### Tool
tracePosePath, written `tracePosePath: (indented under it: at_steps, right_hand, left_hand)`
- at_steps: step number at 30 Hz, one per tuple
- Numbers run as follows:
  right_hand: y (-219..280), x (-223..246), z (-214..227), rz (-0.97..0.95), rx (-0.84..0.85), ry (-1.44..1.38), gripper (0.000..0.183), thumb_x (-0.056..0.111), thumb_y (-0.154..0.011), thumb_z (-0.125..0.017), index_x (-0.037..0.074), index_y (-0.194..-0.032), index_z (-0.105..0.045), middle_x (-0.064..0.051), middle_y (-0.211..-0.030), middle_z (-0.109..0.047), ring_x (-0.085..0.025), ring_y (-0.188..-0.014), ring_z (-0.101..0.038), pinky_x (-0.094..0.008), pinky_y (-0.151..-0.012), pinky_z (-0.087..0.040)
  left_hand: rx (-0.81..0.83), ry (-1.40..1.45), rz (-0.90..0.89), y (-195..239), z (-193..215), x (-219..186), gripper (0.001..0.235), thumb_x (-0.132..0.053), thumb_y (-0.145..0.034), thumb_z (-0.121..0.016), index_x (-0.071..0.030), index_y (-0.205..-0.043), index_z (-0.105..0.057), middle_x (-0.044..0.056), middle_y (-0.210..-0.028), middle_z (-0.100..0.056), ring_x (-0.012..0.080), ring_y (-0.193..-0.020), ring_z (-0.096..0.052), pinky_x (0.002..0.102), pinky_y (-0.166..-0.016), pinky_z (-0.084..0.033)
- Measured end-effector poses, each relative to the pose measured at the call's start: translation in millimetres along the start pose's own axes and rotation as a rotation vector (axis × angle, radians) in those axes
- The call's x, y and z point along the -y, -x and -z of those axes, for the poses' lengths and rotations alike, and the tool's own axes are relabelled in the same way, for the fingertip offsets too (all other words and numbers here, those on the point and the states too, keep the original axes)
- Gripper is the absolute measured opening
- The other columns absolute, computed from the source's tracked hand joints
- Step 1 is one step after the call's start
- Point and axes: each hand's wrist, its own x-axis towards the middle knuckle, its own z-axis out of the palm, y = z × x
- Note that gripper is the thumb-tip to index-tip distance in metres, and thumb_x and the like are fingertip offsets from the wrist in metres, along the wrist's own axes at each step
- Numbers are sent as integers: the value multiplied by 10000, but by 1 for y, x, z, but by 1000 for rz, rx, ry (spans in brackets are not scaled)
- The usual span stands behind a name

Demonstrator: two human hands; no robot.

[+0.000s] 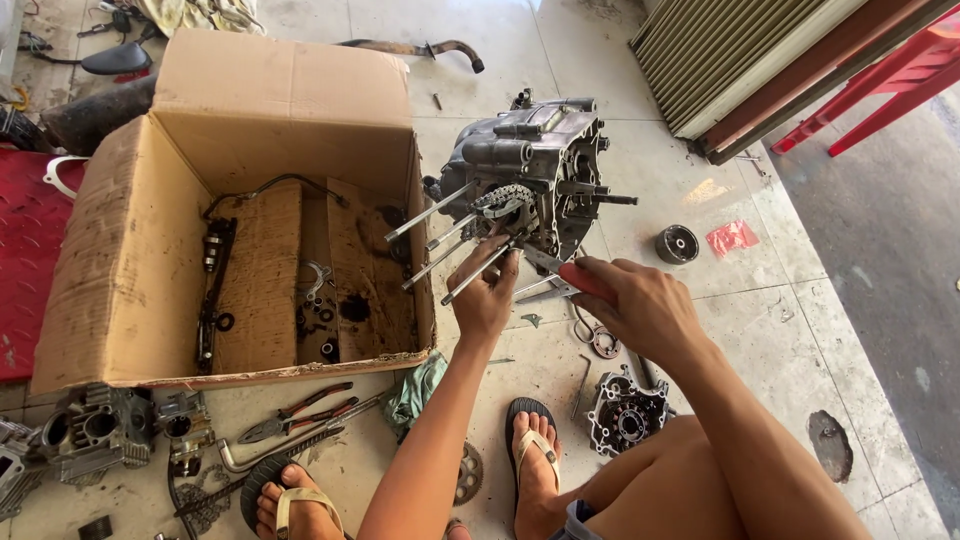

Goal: Disassembling and adjusting components of a motorcycle engine using a screwdriver

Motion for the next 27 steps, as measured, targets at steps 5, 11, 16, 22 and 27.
tracePosePath:
  at_steps: [5,11,16,22,27]
  right_hand:
    - [-9,2,-16,115,-12,187,439,437,-908,-648,376,-1341,-609,-45,-966,-729,-396,-780,-743,-533,-690,-600]
    - [-18,15,-18,226,-117,366,336,417,-995,-557,387,-1320,-637,-45,-915,-715,-306,-703,-754,-437,-609,-615]
    - [-16,20,-1,210,-169,433,286,421,-987,-571,413,-1243,-698,-27,-890,-722,-258,-654,-746,-378,-611,-593]
    - [-15,19,-5,178,-170,462,281,387,-995,-557,403,-1227,-716,-35,-886,-715,-252,-641,-737,-385,-600,-595]
    - [-11,20,-1,150,-160,438,281,396,-999,-530,388,-1201,-724,-34,-891,-704,-265,-641,-736,-409,-591,-599]
  left_hand:
    - [-82,-61,-91,7,0,0,113,-136,-901,-775,-89,-1003,-788,64,-667,-714,159,-410,-629,231,-350,-453]
    - [-157,28,-34,26,7,9,249,-122,-915,-779,-11,-1123,-698,106,-601,-665,113,-360,-502,236,-337,-409]
    - [75,71,395,52,-7,18,240,-263,-936,-762,-29,-945,-713,131,-695,-724,161,-490,-657,260,-422,-448]
    - [339,457,872,41,-23,-29,430,-469,-1017,-651,-78,-1177,-734,146,-965,-766,203,-674,-730,265,-546,-545]
    - [287,639,972,50,-38,-13,327,-423,-1001,-695,-120,-1110,-753,38,-1010,-753,183,-731,-748,219,-554,-554]
